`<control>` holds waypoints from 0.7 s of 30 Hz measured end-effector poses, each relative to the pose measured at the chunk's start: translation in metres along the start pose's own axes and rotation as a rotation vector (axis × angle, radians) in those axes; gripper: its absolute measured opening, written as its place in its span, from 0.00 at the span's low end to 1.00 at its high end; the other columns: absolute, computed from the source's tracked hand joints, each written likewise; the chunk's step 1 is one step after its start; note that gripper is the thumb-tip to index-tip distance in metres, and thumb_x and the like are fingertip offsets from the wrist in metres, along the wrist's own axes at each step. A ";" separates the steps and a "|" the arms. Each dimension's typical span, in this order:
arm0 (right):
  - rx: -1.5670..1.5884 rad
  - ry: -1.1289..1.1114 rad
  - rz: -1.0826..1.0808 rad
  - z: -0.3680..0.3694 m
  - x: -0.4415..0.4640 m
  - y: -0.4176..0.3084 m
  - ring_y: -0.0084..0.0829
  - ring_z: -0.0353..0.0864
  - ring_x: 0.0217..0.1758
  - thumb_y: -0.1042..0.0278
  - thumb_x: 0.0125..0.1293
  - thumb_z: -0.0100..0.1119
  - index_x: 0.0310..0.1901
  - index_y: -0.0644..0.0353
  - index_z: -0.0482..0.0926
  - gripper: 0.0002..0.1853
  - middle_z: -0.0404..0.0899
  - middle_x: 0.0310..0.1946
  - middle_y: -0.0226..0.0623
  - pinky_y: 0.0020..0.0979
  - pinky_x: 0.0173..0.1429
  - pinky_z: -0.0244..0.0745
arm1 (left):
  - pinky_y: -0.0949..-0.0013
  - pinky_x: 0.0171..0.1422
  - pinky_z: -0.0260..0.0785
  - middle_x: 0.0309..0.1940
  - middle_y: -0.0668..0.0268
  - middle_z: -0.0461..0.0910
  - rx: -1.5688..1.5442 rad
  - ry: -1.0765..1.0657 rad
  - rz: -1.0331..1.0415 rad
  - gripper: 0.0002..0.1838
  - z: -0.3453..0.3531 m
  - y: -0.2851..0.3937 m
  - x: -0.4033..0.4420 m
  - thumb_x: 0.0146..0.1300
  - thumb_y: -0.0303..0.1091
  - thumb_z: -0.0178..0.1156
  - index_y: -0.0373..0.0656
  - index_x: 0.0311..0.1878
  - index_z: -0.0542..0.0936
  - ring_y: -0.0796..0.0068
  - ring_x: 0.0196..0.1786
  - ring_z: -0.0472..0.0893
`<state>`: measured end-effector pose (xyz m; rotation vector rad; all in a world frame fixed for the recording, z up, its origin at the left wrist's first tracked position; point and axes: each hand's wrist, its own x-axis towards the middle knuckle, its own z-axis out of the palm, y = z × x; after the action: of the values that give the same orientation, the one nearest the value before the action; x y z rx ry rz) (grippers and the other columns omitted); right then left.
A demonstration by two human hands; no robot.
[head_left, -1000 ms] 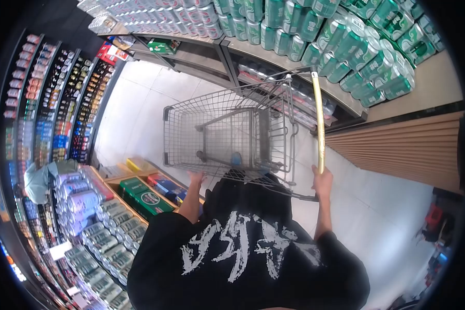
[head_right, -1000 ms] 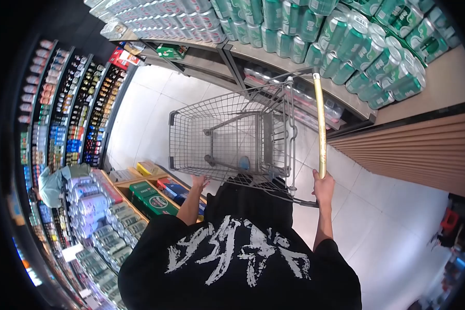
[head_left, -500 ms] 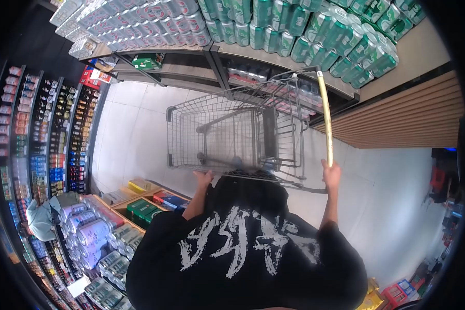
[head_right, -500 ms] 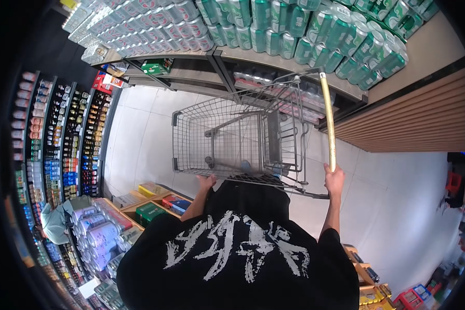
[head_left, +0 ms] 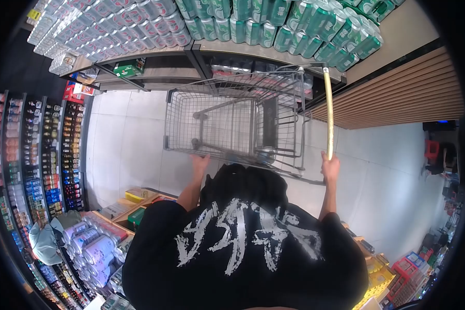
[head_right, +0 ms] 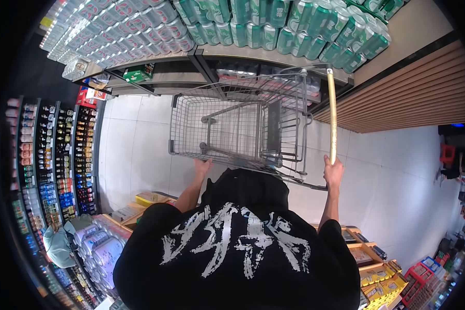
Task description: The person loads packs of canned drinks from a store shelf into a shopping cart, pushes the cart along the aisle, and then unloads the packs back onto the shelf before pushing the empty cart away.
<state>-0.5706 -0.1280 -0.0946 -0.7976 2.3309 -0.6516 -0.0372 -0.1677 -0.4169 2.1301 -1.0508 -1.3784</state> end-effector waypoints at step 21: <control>-0.017 0.190 0.168 -0.021 -0.044 0.050 0.30 0.75 0.12 0.59 0.65 0.60 0.36 0.70 0.77 0.17 0.71 0.12 0.38 0.33 0.17 0.72 | 0.66 0.51 0.71 0.48 0.60 0.79 0.113 -0.218 0.285 0.33 0.007 0.142 -0.027 0.59 0.43 0.69 0.43 0.61 0.63 0.70 0.52 0.78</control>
<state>-0.5746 -0.0582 -0.0931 -0.5603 2.5443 -0.6593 -0.1036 -0.2379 -0.3086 1.8426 -1.4851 -1.4620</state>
